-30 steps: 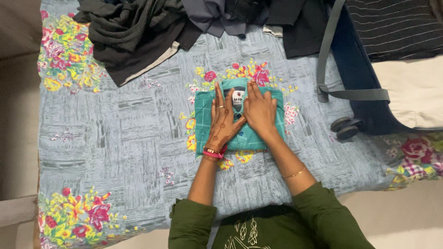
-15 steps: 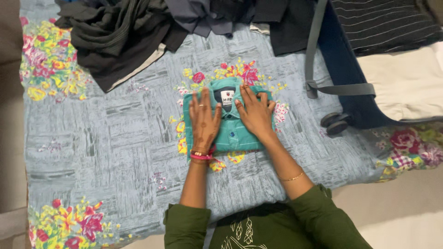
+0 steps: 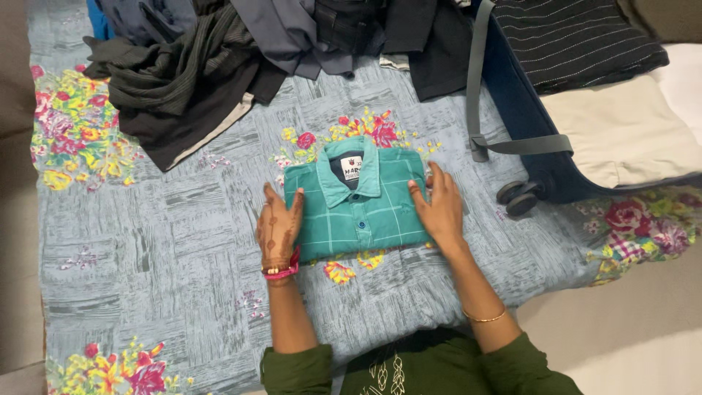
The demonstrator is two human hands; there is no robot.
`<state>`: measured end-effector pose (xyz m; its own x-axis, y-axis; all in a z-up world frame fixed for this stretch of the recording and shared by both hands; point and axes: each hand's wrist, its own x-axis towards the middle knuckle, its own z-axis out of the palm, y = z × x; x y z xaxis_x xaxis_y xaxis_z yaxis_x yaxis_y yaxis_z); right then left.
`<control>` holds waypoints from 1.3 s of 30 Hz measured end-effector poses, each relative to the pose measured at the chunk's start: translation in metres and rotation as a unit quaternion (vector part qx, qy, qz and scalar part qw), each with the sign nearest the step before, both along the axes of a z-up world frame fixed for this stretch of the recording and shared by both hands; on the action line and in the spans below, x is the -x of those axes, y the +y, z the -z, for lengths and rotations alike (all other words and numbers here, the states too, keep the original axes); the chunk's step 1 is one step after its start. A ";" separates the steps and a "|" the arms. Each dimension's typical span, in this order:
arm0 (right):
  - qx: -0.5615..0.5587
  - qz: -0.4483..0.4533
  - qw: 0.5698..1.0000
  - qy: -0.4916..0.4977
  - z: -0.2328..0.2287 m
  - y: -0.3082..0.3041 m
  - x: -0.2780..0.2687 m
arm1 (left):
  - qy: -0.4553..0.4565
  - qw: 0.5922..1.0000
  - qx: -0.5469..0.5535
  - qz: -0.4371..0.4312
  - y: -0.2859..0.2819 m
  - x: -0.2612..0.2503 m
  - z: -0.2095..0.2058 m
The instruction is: The person folds a green checkered shirt and places it inside a suitcase with other clothing items.
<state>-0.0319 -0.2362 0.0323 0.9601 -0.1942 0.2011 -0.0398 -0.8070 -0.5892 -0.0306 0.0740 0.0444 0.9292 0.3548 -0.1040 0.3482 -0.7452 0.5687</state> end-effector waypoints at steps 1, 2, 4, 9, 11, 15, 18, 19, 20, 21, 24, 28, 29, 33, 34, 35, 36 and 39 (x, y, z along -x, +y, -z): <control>-0.001 -0.007 1.000 0.027 -0.003 0.002 -0.001 | 0.005 1.000 0.001 0.015 -0.002 0.002 -0.004; 0.004 -0.031 0.999 0.028 -0.006 0.001 -0.003 | 0.011 1.000 0.001 0.029 -0.006 0.005 -0.007; 0.016 -0.078 0.996 0.030 -0.012 -0.001 -0.004 | 0.010 0.999 0.013 0.042 -0.008 0.007 -0.011; -0.039 -0.061 0.974 0.215 -0.020 0.002 -0.016 | -0.041 0.997 0.028 0.056 -0.009 0.007 0.008; -0.064 -0.059 0.971 0.223 -0.015 0.000 -0.019 | -0.055 0.996 0.047 0.061 -0.004 0.002 0.014; -0.076 -0.087 0.982 0.149 0.007 -0.001 -0.018 | -0.005 0.985 0.169 0.022 0.011 -0.004 0.010; -0.070 -0.116 0.982 0.130 0.019 -0.004 -0.015 | -0.010 0.953 0.296 0.069 0.015 -0.007 0.003; -0.070 -0.128 0.981 0.129 0.020 -0.007 -0.015 | -0.007 0.937 0.339 0.081 0.015 -0.006 0.000; -0.100 -0.148 0.976 0.123 0.021 -0.008 -0.018 | -0.005 0.920 0.380 0.094 0.017 -0.005 -0.003; -0.130 -0.167 0.970 0.117 0.022 -0.008 -0.021 | -0.002 0.901 0.420 0.107 0.018 -0.005 -0.005; -0.167 -0.139 0.963 0.158 0.020 -0.009 -0.022 | -0.037 0.854 0.503 0.127 0.012 -0.004 -0.011; -0.184 -0.140 0.962 0.144 0.009 -0.005 -0.018 | -0.017 0.878 0.461 0.127 0.013 -0.002 -0.018; -0.233 -0.134 0.951 0.155 0.005 -0.005 -0.017 | -0.017 0.874 0.468 0.130 0.014 -0.003 -0.017; -0.410 -0.101 0.889 0.176 -0.006 -0.007 -0.013 | -0.015 0.872 0.460 0.165 0.020 -0.003 -0.009; -0.448 -0.096 0.871 0.175 -0.008 -0.006 -0.014 | -0.008 0.876 0.451 0.171 0.021 -0.004 -0.007; -0.459 -0.098 0.866 0.170 -0.009 -0.006 -0.014 | 0.000 0.879 0.442 0.178 0.021 -0.006 -0.006; -0.469 -0.101 0.861 0.166 -0.009 -0.006 -0.011 | 0.007 0.882 0.434 0.183 0.021 -0.006 -0.005; -0.505 -0.131 0.838 0.160 -0.012 -0.011 -0.008 | 0.021 0.861 0.486 0.151 0.019 -0.002 -0.004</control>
